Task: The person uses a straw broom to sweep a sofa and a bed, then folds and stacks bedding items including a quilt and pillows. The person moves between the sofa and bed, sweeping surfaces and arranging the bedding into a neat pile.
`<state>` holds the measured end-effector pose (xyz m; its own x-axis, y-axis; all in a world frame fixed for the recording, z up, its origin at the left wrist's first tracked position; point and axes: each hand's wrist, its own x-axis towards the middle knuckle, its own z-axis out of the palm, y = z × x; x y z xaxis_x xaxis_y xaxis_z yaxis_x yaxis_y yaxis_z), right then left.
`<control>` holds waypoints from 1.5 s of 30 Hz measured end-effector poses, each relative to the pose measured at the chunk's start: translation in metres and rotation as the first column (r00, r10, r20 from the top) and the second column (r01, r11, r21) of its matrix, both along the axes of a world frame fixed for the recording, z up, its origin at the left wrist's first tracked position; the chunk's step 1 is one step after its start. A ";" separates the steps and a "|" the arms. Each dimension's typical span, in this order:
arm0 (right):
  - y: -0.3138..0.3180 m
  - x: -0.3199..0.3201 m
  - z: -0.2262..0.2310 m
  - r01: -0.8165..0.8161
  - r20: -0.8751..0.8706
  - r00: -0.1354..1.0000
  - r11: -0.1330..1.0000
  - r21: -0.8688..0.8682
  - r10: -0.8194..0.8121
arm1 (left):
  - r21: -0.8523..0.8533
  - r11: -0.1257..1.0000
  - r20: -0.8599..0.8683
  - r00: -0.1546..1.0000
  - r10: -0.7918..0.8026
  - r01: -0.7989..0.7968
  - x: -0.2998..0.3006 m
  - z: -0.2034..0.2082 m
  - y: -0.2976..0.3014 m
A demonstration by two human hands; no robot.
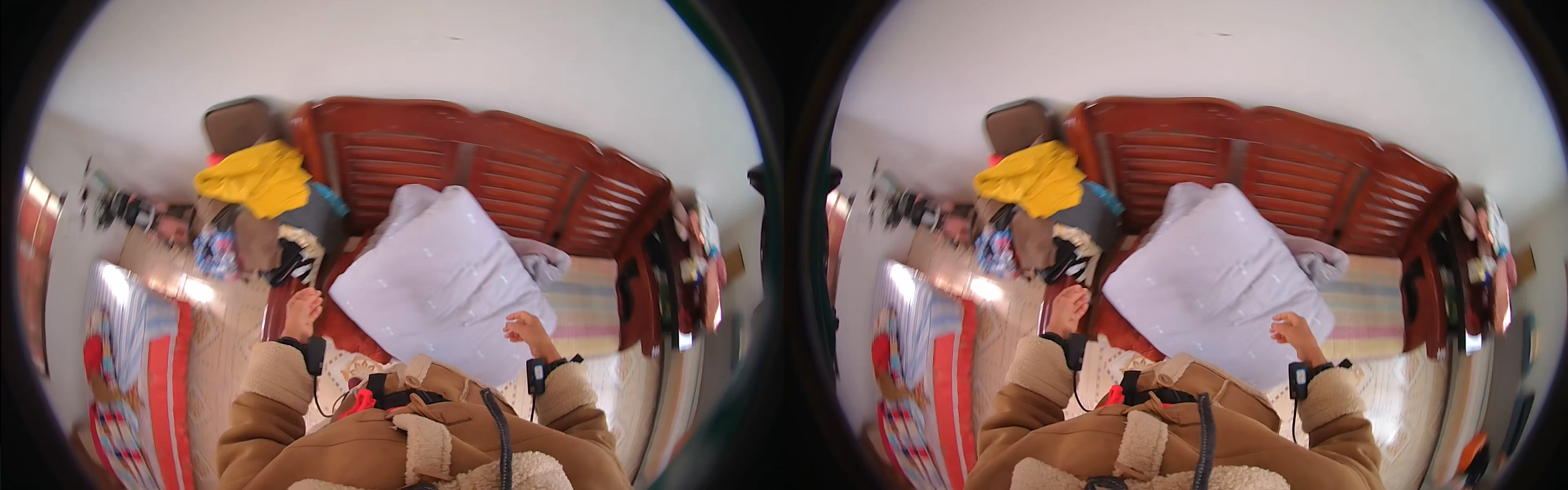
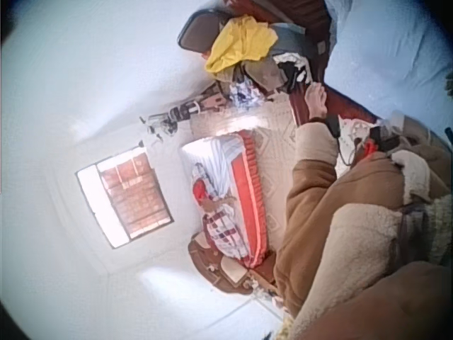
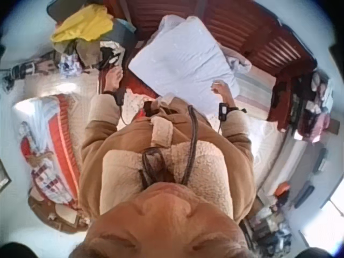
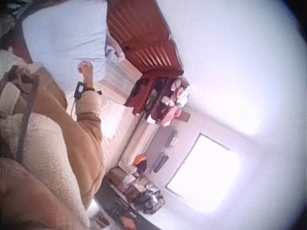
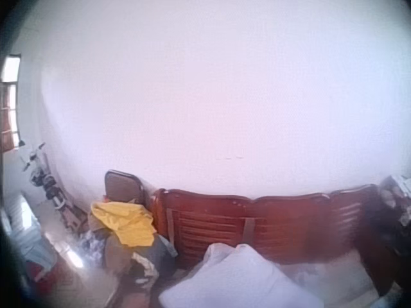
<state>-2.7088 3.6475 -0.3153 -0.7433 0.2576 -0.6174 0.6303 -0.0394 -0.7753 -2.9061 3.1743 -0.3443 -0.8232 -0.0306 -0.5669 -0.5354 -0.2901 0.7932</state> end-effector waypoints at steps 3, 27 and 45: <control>-0.027 -0.035 -0.018 -0.116 0.034 0.992 0.991 -0.059 0.118 | 0.041 0.995 0.039 0.995 0.089 -0.090 0.053 -0.001 -0.029; -0.515 -0.148 -0.059 -0.821 0.092 0.524 0.531 -0.210 0.847 | 0.196 0.348 0.275 0.392 0.878 -0.917 0.394 -0.052 -0.384; -0.897 -0.281 -0.131 -0.953 0.148 0.103 0.140 -0.268 0.984 | 0.028 -0.107 0.276 -0.095 0.956 -0.994 0.438 -0.069 -0.544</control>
<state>-2.9896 2.7501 -0.4459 -0.1462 -0.6250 -0.7668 0.3226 0.7026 -0.6343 -2.4680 2.6301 -0.4137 0.0766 -0.6300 -0.7728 0.3842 -0.6966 0.6059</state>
